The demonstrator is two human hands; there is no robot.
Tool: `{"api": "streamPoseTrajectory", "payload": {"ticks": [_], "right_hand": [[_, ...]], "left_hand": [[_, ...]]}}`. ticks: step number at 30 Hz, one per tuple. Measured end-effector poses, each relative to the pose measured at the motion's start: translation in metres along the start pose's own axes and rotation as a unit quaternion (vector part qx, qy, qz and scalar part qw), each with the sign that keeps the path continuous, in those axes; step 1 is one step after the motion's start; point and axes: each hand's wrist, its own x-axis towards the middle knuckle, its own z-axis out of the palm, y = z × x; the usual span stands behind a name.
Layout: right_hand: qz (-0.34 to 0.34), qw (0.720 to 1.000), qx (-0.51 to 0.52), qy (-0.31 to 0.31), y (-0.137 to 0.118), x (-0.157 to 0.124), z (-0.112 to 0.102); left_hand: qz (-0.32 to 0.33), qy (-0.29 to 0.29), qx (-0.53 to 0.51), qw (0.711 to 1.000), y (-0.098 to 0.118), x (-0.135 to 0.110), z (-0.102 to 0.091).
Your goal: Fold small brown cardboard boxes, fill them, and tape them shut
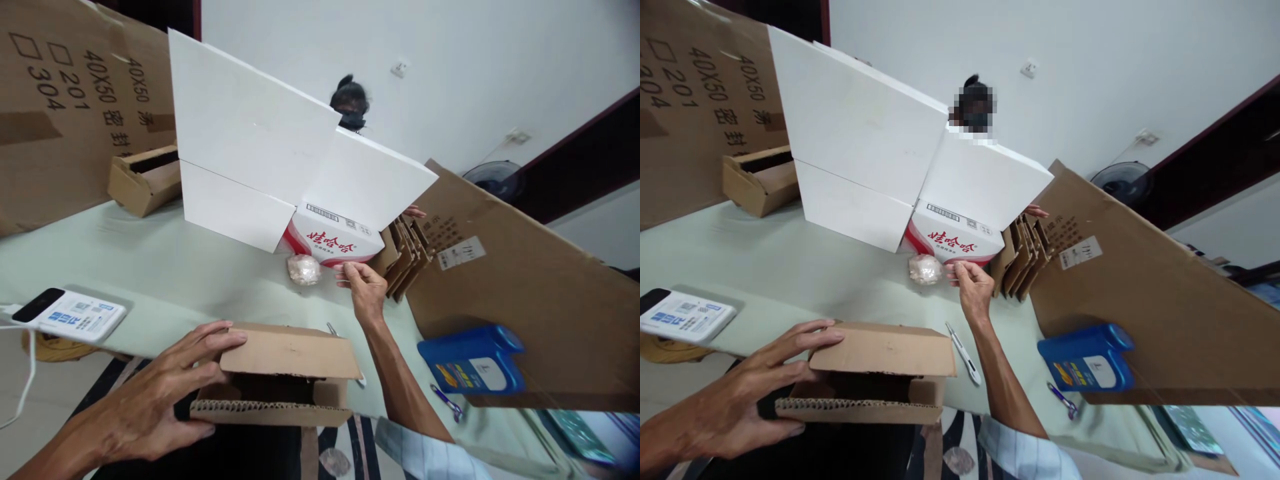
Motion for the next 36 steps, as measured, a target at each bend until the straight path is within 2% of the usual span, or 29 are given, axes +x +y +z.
{"api": "streamPoseTrajectory", "payload": {"ticks": [5,9,16,20,25,29,36], "right_hand": [[-0.067,0.993,-0.09,0.033,0.046,0.019,0.011],[-0.126,0.977,-0.164,0.054,0.074,0.029,0.016],[-0.215,0.943,-0.251,0.032,0.11,0.023,0.033],[-0.25,0.927,-0.28,0.007,0.121,0.007,0.045],[-0.276,0.912,-0.302,-0.027,0.129,-0.009,0.058],[-0.275,0.905,-0.322,-0.044,0.133,-0.014,0.065],[-0.255,0.9,-0.348,-0.062,0.135,-0.02,0.07]], "left_hand": [[0.016,0.011,0.022,1.0,-0.001,0.0,0.0],[0.009,0.003,0.028,1.0,-0.003,-0.004,0.001],[-0.013,0.011,0.015,1.0,-0.003,-0.006,0.004],[0.003,0.04,0.008,0.999,-0.004,-0.004,0.006],[-0.007,0.023,0.012,1.0,-0.003,-0.005,0.007],[-0.029,0.017,0.006,0.999,-0.002,-0.007,0.009],[-0.021,0.003,0.002,1.0,-0.007,-0.01,0.008]]}}
